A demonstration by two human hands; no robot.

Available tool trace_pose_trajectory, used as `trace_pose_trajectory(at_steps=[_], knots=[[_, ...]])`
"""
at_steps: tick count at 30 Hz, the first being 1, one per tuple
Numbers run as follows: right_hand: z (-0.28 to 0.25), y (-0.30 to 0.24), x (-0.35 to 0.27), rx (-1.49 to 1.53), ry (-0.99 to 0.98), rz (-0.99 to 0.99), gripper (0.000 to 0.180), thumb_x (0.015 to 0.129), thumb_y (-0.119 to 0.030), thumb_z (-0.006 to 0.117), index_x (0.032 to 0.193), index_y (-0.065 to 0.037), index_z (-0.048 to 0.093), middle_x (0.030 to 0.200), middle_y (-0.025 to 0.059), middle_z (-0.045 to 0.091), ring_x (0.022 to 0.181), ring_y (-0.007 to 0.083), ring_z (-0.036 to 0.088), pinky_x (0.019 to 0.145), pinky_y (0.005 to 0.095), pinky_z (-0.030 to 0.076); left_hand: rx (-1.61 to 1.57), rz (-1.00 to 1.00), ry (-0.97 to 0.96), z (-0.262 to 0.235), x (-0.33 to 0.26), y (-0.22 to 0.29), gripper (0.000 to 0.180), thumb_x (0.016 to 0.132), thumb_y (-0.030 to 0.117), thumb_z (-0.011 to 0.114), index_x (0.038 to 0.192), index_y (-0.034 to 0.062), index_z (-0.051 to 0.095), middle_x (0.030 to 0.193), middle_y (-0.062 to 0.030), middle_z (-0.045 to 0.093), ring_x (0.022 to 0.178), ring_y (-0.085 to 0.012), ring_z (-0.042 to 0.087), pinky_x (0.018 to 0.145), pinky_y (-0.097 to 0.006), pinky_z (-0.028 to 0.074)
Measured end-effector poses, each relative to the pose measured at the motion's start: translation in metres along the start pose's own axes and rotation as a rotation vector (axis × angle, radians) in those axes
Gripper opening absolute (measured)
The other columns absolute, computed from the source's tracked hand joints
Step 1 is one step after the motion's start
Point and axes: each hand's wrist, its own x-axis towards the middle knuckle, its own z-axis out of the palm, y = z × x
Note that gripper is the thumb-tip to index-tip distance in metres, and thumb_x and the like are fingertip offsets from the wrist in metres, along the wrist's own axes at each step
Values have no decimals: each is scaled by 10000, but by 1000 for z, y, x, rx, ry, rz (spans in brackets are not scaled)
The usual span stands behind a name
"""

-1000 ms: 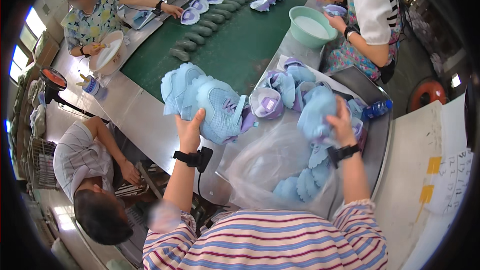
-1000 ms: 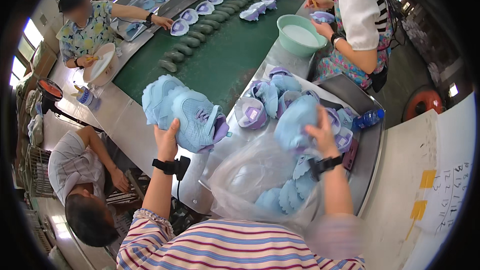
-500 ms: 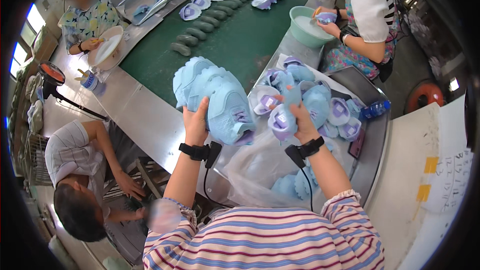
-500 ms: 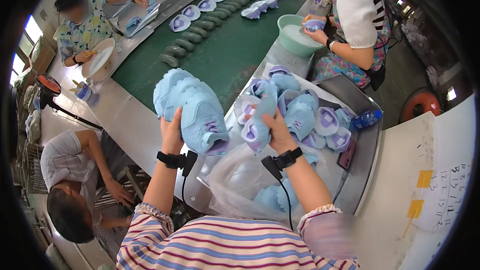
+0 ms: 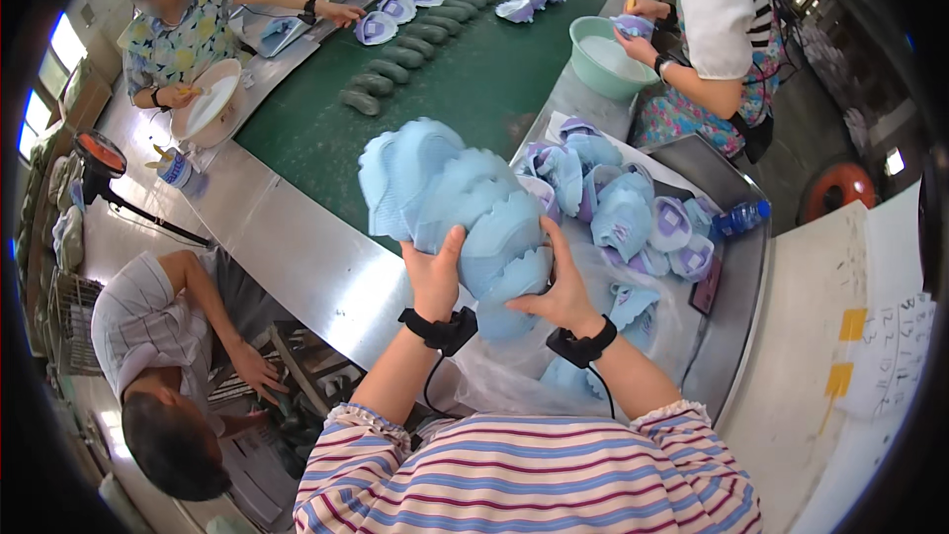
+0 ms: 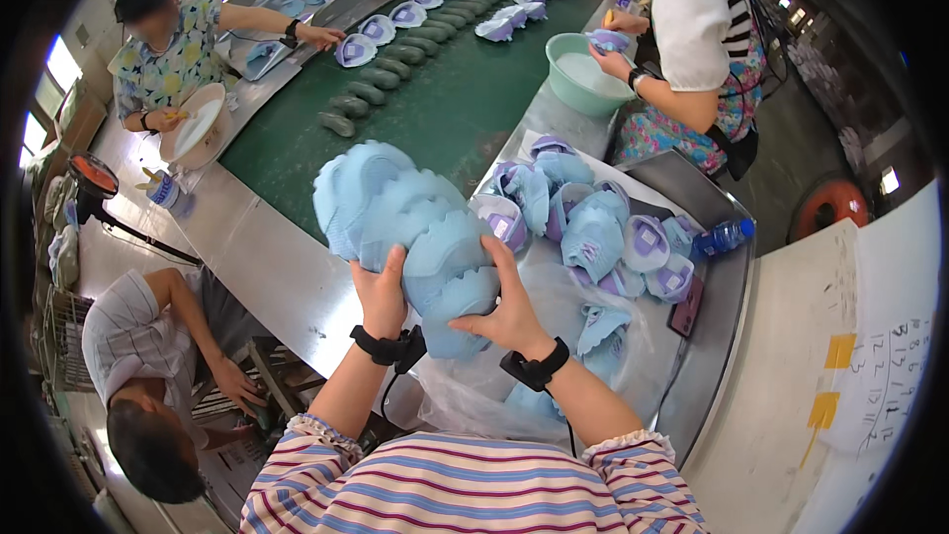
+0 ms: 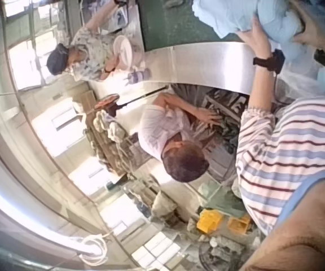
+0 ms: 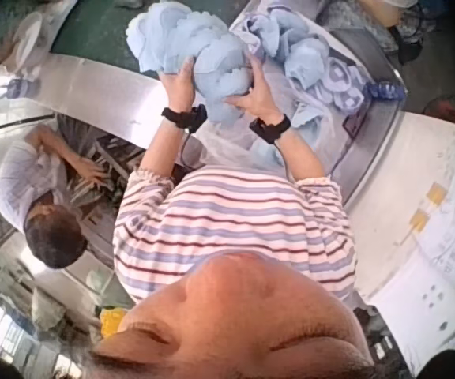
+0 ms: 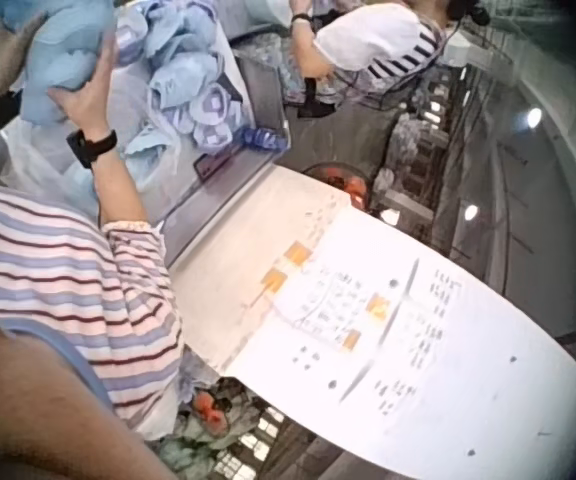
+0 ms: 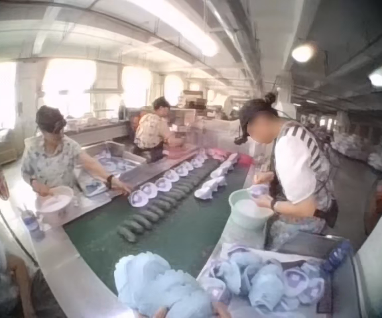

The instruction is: The person repeatedly picks up light blue slippers from a pile on a table, places them into a clear plastic bag, and occasionally adjusts the bag. The task is performed by hand in a factory setting with other workers visible in the background.

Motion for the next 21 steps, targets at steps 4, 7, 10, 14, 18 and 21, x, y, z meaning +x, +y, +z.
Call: trace_pose_trajectory(at_steps=[4, 7, 10, 14, 18, 21], knots=[[-12, -1, -6, 75, 115, -57, 873, 484, -151, 878, 1238, -76, 445, 1319, 99, 353, 1219, 229, 364, 1027, 358, 297, -56, 24, 70, 1, 6, -9, 699, 810, 235, 702, 1326, -1, 295, 1290, -142, 437, 1166, -245, 444, 991, -361, 353], [-73, 6, -19, 153, 320, 124, 727, 568, -143, 825, 1195, -53, 468, 1135, 61, 509, 1077, 214, 488, 938, 335, 394, -211, -19, 157, 1, 22, -6, 658, 845, 179, 656, 1345, 2, 266, 1307, -141, 419, 1175, -246, 435, 998, -367, 351], [-155, 8, -19, 465, 384, 306, 636, 631, -140, 771, 1190, -35, 488, 1109, 77, 539, 1036, 211, 529, 886, 327, 440, -285, -21, 69, -8, 27, 8, 674, 844, 196, 662, 1353, 11, 261, 1315, -140, 413, 1176, -248, 437, 1000, -376, 357], [-261, 84, -42, -1024, 367, 253, 491, 670, -119, 751, 1116, -24, 569, 1171, 94, 543, 1019, 201, 558, 847, 308, 465, -278, -97, 11, 2, 27, 0, 613, 890, 242, 600, 1356, 28, 264, 1315, -145, 416, 1168, -249, 451, 990, -377, 377], [-275, 63, -44, -20, 276, 469, 445, 652, -101, 777, 1056, -8, 614, 1180, 133, 562, 1081, 237, 550, 916, 348, 434, -309, -185, 66, 2, 22, -12, 529, 946, 281, 492, 1354, 30, 267, 1315, -138, 420, 1154, -237, 467, 971, -366, 400], [-223, -2, -26, 493, -13, 229, 473, 629, -92, 794, 1062, -14, 621, 1225, 159, 531, 1147, 276, 509, 967, 382, 396, -316, -256, 73, 11, 23, -9, 509, 960, 311, 452, 1347, 30, 281, 1315, -136, 418, 1150, -239, 468, 976, -358, 391]])
